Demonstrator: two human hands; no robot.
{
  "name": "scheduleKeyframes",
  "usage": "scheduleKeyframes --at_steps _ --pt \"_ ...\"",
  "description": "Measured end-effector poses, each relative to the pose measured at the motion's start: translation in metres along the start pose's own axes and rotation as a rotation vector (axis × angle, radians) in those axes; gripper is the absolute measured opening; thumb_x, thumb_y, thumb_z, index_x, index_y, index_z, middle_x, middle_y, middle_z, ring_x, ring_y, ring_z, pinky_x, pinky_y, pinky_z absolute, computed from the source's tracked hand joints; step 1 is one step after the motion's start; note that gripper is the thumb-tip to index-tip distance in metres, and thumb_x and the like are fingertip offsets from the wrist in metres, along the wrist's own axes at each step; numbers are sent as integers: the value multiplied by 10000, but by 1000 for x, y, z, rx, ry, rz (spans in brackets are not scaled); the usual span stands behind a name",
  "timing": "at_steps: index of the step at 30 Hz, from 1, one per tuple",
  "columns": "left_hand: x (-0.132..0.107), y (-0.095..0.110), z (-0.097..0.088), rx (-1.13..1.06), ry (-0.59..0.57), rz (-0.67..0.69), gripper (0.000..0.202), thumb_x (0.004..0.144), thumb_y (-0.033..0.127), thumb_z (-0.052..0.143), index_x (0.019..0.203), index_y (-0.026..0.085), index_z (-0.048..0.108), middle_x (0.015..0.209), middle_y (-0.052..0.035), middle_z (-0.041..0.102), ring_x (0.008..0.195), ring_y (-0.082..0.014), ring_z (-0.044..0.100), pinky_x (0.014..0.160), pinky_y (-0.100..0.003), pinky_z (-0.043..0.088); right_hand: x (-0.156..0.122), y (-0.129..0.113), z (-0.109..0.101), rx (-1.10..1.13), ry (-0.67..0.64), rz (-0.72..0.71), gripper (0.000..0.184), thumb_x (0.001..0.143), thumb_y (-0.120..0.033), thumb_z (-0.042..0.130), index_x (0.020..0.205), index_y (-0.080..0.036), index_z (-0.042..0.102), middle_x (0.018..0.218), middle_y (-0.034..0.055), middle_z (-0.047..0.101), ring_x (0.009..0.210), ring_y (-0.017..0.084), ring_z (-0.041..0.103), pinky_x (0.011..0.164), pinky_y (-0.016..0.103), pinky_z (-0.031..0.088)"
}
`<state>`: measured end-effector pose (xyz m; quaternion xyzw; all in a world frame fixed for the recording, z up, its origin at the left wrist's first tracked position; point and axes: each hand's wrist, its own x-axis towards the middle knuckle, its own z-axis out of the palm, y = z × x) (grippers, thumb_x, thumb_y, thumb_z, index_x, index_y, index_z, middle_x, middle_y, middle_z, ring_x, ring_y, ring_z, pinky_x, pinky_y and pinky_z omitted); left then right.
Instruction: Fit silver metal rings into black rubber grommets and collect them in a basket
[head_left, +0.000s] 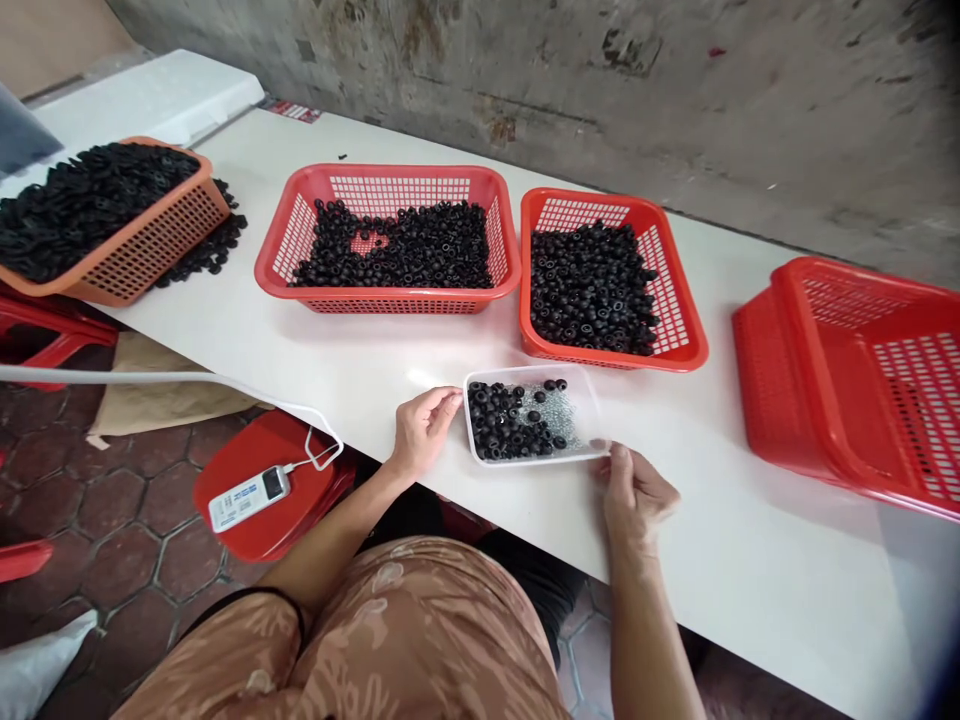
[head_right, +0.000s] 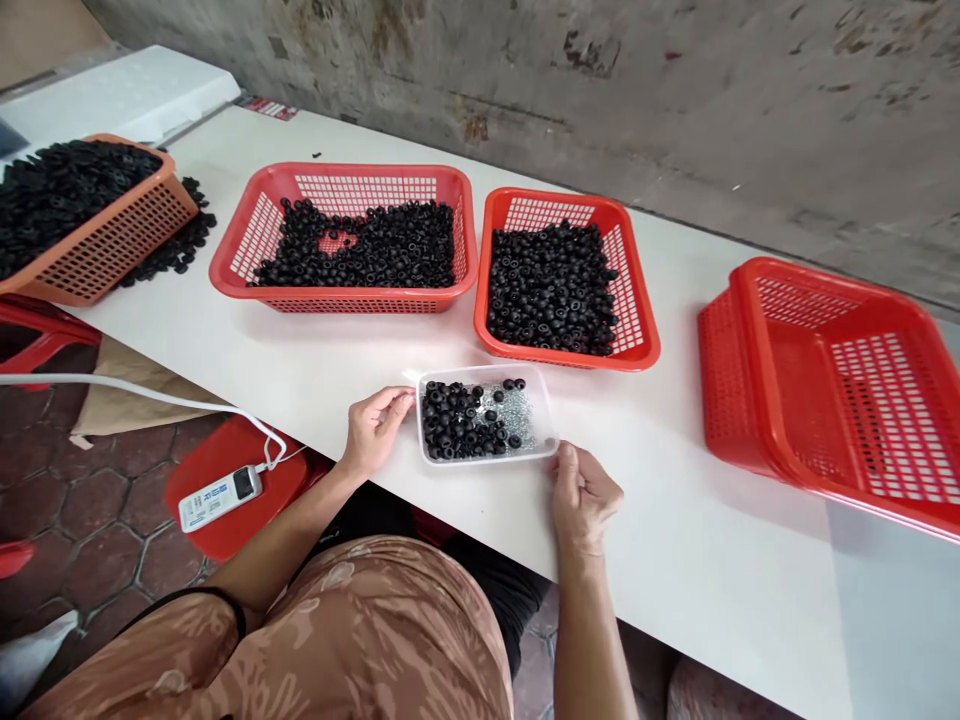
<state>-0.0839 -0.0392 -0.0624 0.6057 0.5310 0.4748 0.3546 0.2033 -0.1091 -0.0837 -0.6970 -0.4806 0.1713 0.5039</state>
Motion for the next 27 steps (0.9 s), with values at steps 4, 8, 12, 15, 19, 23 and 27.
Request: scheduleKeyframes --at_steps 4,8,12,15,19,23,27 --pt "3 0 0 -5 17 17 338 1008 436 581 1128 182 770 1085 -89 796 898 -183 744 749 -260 568 -3 -3 -6 -8 -171 -124 426 991 -491 589 739 -183 741 719 51 705 661 178 645 639 302 482" --pt "3 2 1 2 21 31 332 1007 442 580 1116 192 768 1042 -76 787 868 -174 730 745 -254 562 -2 -8 -3 20 -152 -64 496 1006 -527 551 670 -187 685 685 47 676 612 163 607 615 303 476" --pt "-7 6 -5 -32 71 1 337 1021 432 553 961 179 767 870 -53 763 757 -149 702 701 -242 559 3 -10 1 124 56 173 549 1025 -588 497 690 -182 653 594 10 604 521 130 538 560 285 450" --pt "-19 7 -11 -42 65 -20 350 1016 444 555 932 174 761 830 -51 754 715 -143 691 670 -239 560 6 -13 2 130 95 216 535 1014 -609 513 723 -180 645 561 -8 578 493 118 516 531 270 428" --pt "-26 4 -16 -55 -17 -136 340 995 463 590 1004 165 753 811 -52 757 684 -142 682 681 -248 568 8 -13 2 144 79 217 486 994 -604 559 778 -177 641 595 -13 593 491 110 511 512 262 426" --pt "-23 2 -19 -44 -75 -130 363 992 463 594 1130 166 752 841 -52 767 683 -142 678 691 -255 560 6 -9 3 148 70 235 483 968 -624 589 837 -165 665 613 -16 595 507 112 515 529 268 440" --pt "-17 5 -21 -30 -177 -39 343 976 455 615 1065 173 790 896 -72 792 701 -152 694 714 -268 561 5 -10 2 133 53 253 489 959 -632 598 825 -168 674 595 -21 578 532 117 520 570 275 442"
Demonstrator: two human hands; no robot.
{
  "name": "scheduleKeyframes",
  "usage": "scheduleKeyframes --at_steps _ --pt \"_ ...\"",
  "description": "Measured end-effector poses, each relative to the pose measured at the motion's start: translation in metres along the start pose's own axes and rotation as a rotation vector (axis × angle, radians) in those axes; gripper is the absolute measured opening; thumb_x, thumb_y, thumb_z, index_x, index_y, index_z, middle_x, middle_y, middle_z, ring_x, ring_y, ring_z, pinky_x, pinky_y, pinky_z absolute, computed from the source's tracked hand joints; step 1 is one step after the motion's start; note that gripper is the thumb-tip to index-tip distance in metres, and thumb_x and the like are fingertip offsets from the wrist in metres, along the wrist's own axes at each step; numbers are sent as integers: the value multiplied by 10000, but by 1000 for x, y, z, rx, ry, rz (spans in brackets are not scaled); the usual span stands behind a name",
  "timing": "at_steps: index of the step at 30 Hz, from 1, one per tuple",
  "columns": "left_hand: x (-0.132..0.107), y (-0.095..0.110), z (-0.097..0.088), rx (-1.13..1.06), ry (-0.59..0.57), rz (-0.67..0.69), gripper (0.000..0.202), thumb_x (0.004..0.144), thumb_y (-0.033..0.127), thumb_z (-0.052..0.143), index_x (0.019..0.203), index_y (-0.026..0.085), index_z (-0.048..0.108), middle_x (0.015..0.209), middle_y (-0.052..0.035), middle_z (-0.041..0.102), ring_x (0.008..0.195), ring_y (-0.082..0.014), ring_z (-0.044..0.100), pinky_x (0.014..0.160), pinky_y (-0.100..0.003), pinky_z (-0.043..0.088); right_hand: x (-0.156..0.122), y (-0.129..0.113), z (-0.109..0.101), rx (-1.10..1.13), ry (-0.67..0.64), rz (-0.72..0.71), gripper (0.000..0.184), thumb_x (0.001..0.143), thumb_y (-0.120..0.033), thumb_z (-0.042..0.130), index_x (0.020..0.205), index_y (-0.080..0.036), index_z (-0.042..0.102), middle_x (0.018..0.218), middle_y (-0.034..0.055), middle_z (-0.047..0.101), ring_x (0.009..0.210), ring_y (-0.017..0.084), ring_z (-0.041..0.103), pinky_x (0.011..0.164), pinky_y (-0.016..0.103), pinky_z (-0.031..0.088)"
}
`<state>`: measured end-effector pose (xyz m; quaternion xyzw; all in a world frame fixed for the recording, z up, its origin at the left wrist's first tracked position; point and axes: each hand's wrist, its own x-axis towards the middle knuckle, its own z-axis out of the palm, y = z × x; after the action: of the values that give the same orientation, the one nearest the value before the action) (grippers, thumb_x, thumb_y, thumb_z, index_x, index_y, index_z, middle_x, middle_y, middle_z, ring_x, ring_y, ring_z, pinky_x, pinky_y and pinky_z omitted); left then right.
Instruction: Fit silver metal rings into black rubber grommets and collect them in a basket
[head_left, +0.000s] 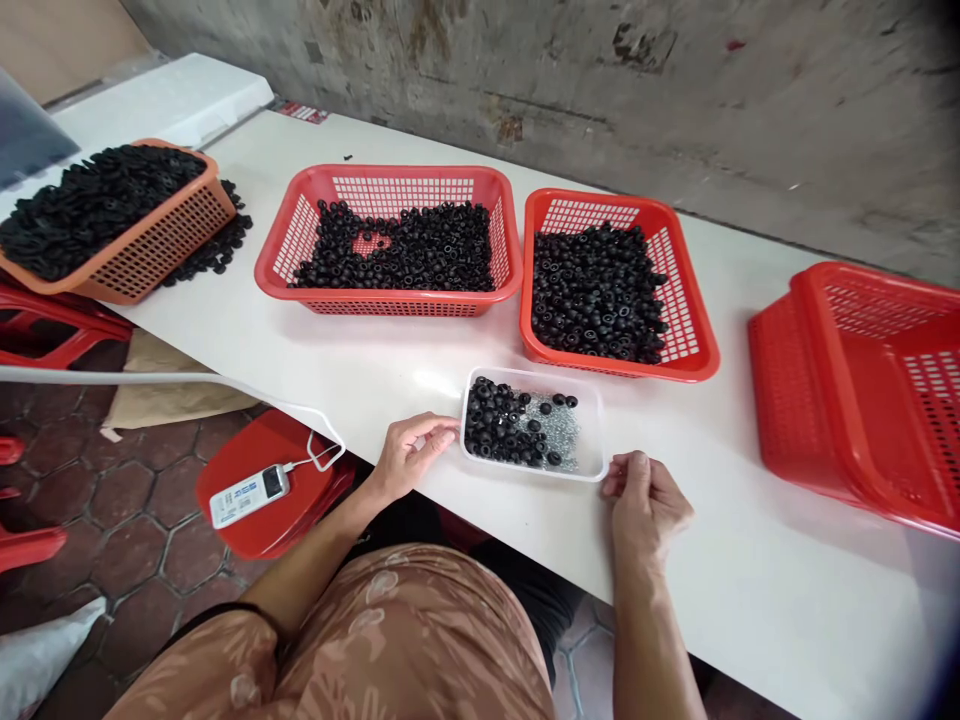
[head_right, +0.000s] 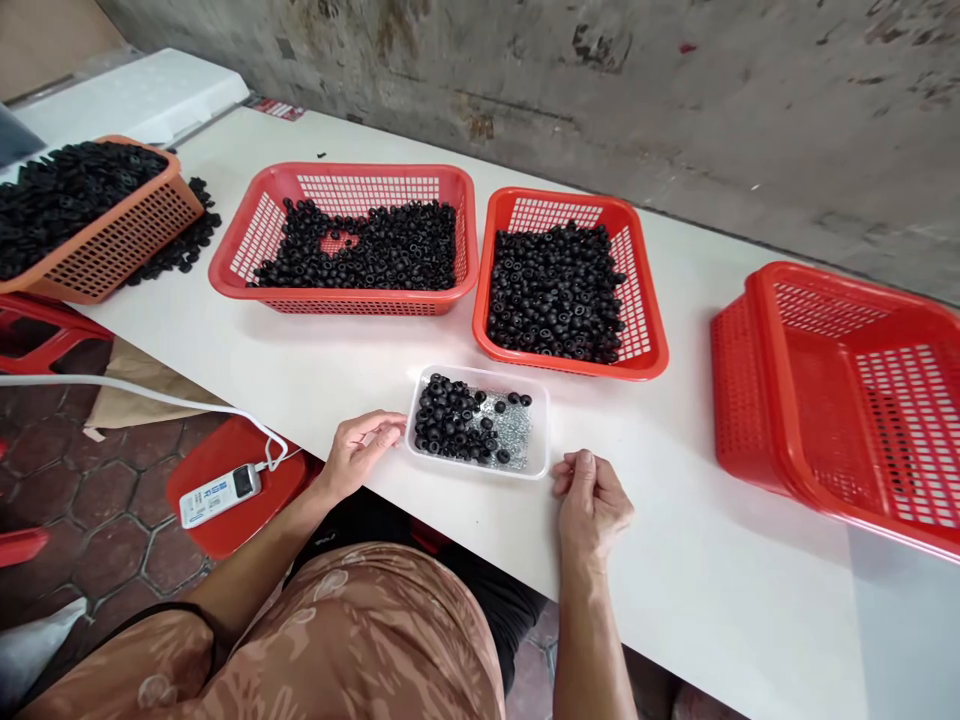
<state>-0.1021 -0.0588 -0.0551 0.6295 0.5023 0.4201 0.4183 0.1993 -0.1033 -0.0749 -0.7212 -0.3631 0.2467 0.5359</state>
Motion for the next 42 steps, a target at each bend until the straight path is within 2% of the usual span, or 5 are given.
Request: scheduleKeyframes --at_steps 12,21,30,35,42 --pt "32 22 -4 86 101 185 275 1016 375 580 1016 183 776 820 -48 751 692 -135 660 679 -256 523 3 -4 2 57 14 49 574 904 -722 613 793 -163 676 547 -18 560 458 113 479 498 271 397" --pt "120 72 48 730 -640 583 338 947 25 486 692 164 659 749 -51 653 684 -169 596 668 -306 435 4 -2 4 32 4 27 548 932 -694 592 785 -171 669 515 -31 537 468 114 481 531 273 413" --pt "119 56 50 753 -795 563 312 882 -27 479 932 203 684 882 -47 732 752 -195 652 639 -302 397 3 1 5 42 26 7 497 965 -629 579 837 -161 685 595 -22 591 483 95 480 536 258 418" --pt "117 53 50 692 -715 572 303 939 13 437 829 177 667 823 -55 677 708 -184 633 665 -292 449 17 -39 1 -40 135 -121 381 940 -530 640 994 -164 734 767 22 687 538 102 539 545 261 443" --pt "116 56 60 799 -587 681 323 1007 40 361 968 147 663 951 -84 658 732 -181 633 687 -301 507 59 -100 18 -789 -467 -349 129 890 -308 700 847 -246 805 668 24 686 589 164 567 611 305 411"
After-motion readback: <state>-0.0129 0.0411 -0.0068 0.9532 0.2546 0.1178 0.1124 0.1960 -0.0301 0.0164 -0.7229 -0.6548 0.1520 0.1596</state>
